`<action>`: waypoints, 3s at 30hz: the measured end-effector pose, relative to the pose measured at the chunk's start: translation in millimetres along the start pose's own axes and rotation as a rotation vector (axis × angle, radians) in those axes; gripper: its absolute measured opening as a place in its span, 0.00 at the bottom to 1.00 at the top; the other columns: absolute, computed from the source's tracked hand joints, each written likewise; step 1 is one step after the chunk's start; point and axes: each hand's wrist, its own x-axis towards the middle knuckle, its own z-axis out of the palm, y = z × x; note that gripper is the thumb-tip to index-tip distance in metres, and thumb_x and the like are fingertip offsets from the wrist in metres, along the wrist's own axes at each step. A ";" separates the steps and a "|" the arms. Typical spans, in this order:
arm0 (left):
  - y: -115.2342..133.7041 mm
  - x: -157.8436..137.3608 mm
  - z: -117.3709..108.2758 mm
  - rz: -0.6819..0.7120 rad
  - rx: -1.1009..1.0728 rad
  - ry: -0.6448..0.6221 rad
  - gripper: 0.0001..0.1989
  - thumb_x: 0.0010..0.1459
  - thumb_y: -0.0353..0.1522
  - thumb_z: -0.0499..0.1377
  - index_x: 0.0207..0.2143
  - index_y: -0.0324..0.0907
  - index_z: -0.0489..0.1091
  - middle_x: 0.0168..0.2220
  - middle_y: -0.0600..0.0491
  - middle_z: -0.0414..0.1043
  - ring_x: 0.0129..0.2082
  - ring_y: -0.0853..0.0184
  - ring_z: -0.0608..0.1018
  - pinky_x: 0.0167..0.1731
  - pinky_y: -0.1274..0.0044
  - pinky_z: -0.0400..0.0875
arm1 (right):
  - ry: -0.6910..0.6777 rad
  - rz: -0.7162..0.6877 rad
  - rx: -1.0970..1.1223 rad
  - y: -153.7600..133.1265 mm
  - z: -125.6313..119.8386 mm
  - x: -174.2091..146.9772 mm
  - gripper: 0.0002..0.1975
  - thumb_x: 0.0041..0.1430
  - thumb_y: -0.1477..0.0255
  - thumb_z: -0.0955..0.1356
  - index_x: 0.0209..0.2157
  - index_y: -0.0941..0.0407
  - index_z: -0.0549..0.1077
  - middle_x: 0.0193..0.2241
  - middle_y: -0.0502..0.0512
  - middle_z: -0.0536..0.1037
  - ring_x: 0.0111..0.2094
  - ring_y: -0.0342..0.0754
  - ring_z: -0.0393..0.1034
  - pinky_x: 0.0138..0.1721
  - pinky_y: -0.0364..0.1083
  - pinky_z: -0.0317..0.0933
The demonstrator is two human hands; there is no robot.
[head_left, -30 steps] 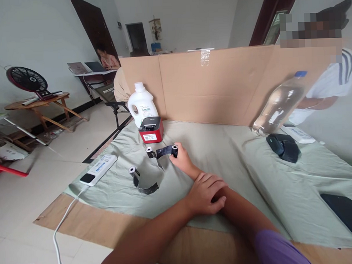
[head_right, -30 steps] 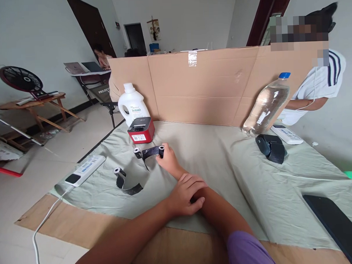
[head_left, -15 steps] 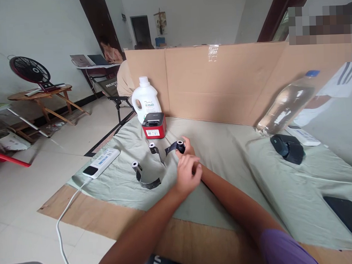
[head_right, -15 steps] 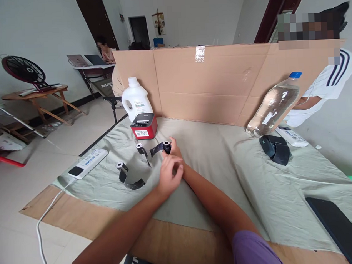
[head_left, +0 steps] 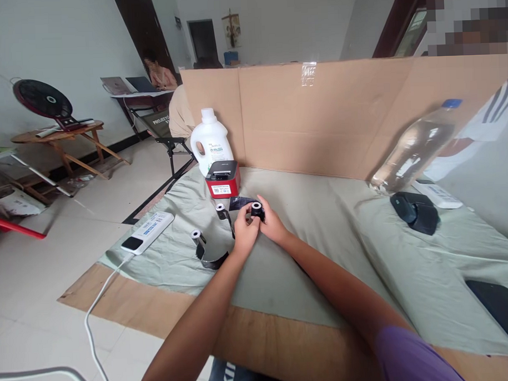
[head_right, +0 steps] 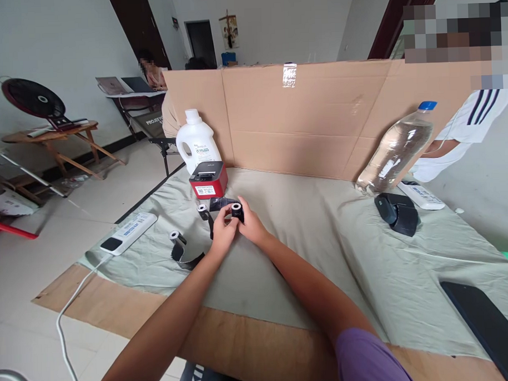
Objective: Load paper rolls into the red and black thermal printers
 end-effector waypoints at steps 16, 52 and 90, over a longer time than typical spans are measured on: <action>-6.3 1.5 0.1 -0.039 -0.024 0.151 0.19 0.53 0.32 0.65 0.47 0.39 0.71 0.43 0.47 0.75 0.42 0.62 0.78 0.41 0.72 0.74 | 0.093 -0.133 -0.078 -0.8 -2.4 3.9 0.39 0.53 0.74 0.69 0.66 0.52 0.55 0.59 0.64 0.61 0.50 0.53 0.69 0.48 0.51 0.68; -6.9 5.8 -5.7 -0.050 0.030 0.359 0.18 0.49 0.39 0.71 0.37 0.40 0.69 0.33 0.54 0.72 0.34 0.67 0.74 0.39 0.75 0.69 | 0.093 -0.240 -0.072 -1.3 -2.4 3.9 0.22 0.52 0.73 0.70 0.50 0.51 0.70 0.49 0.58 0.67 0.41 0.50 0.69 0.44 0.52 0.69; -11.6 5.1 -0.5 -0.039 -0.082 0.197 0.32 0.56 0.33 0.65 0.62 0.39 0.65 0.49 0.44 0.76 0.48 0.59 0.80 0.54 0.66 0.74 | 0.419 0.134 0.109 15.8 -4.4 13.4 0.15 0.52 0.69 0.65 0.44 0.53 0.67 0.48 0.58 0.71 0.37 0.48 0.68 0.34 0.48 0.66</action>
